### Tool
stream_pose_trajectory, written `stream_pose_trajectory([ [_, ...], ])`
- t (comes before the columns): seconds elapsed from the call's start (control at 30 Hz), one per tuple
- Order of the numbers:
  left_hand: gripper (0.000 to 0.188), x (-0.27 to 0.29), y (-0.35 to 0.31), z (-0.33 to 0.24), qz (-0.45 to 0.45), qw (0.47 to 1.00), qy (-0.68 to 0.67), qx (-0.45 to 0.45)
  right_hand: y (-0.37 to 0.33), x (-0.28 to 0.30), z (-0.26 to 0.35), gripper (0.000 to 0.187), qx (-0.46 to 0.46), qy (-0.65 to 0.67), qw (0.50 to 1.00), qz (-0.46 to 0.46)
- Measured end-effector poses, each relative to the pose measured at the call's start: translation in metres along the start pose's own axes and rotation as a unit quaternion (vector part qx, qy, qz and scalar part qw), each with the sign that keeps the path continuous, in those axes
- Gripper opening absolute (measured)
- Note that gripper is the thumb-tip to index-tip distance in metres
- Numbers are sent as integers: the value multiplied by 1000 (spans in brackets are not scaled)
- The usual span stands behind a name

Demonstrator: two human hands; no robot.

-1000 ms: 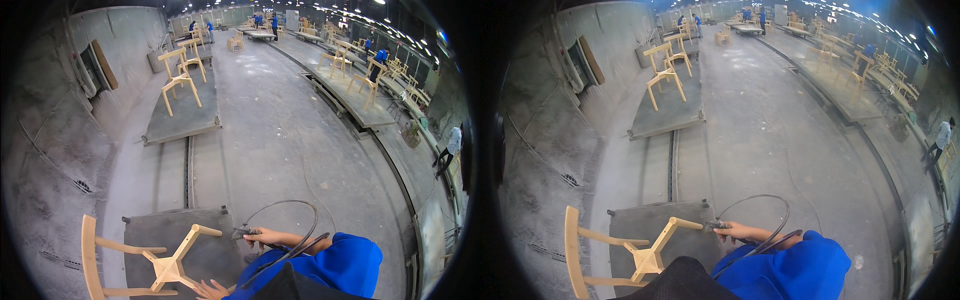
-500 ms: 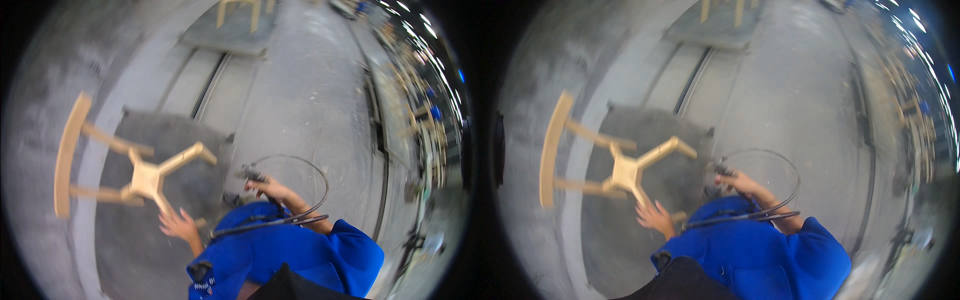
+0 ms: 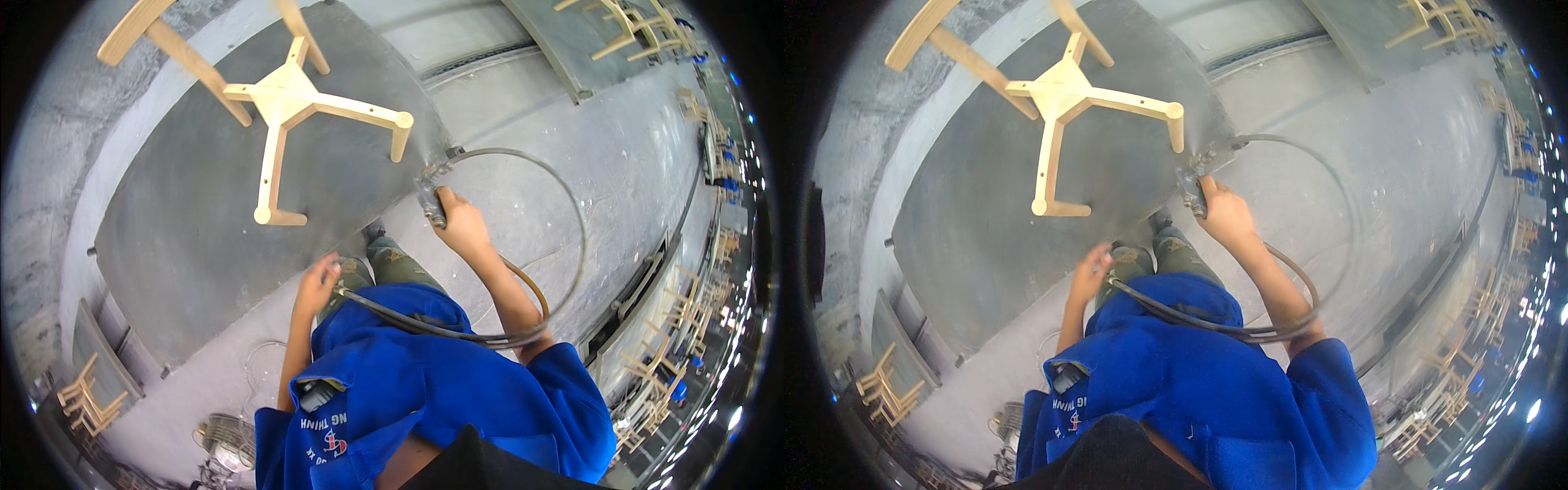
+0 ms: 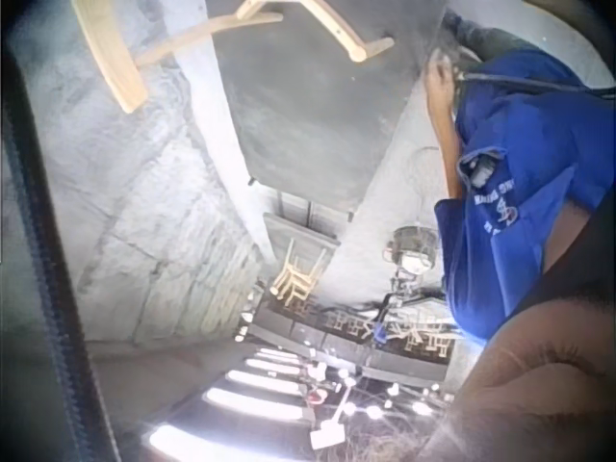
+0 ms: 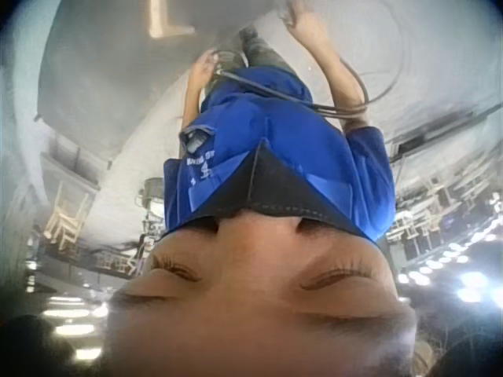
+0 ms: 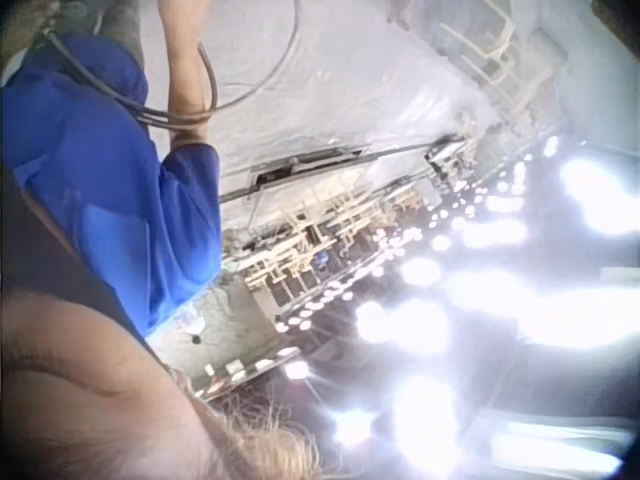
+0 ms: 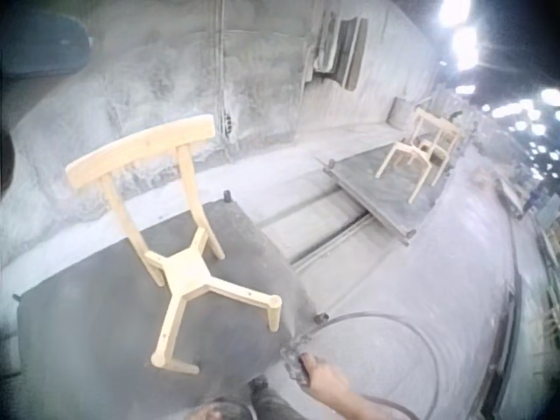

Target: The person uses a handheld spray gun to apply finish to multiple wooden chairs in a factory. They rotate each chair to coat all sides, then move to the next unit on the production line.

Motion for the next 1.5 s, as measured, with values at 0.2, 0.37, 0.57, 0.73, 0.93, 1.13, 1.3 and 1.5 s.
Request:
stream_pose_trajectory([
  [0.2,36,32,-86,37,-60,994,-53,80,14,-141,-14,35,-2,-63,983,175],
  [0.37,33,71,-110,22,-53,992,-73,87,10,-167,16,33,-88,138,974,157],
  [0.57,62,135,-118,11,19,990,-140,-4,-18,-98,130,30,-196,284,935,80],
  [0.73,57,211,-130,33,8,977,-192,-88,-69,-52,274,19,20,148,981,-123],
  [0.93,55,296,-172,44,-14,950,-297,-92,-80,-181,365,34,120,-37,992,-4],
  [1.13,55,384,-236,58,-181,972,-127,-77,-67,-327,375,42,75,-126,974,171],
  [1.3,52,389,-255,60,-221,965,-139,17,-67,-360,360,37,23,-71,979,191],
  [1.5,65,313,-209,0,-88,988,-108,-72,-90,-332,283,50,-245,391,834,304],
])
Point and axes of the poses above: each hand's wrist, its own y-axis towards the middle knuckle, its own x-axis out of the back of the hand, z = x × y, the point moved 6 cm from there along y, towards the middle knuckle, and after that the axes turned 10 degrees about -y, right-handed, at the moved point
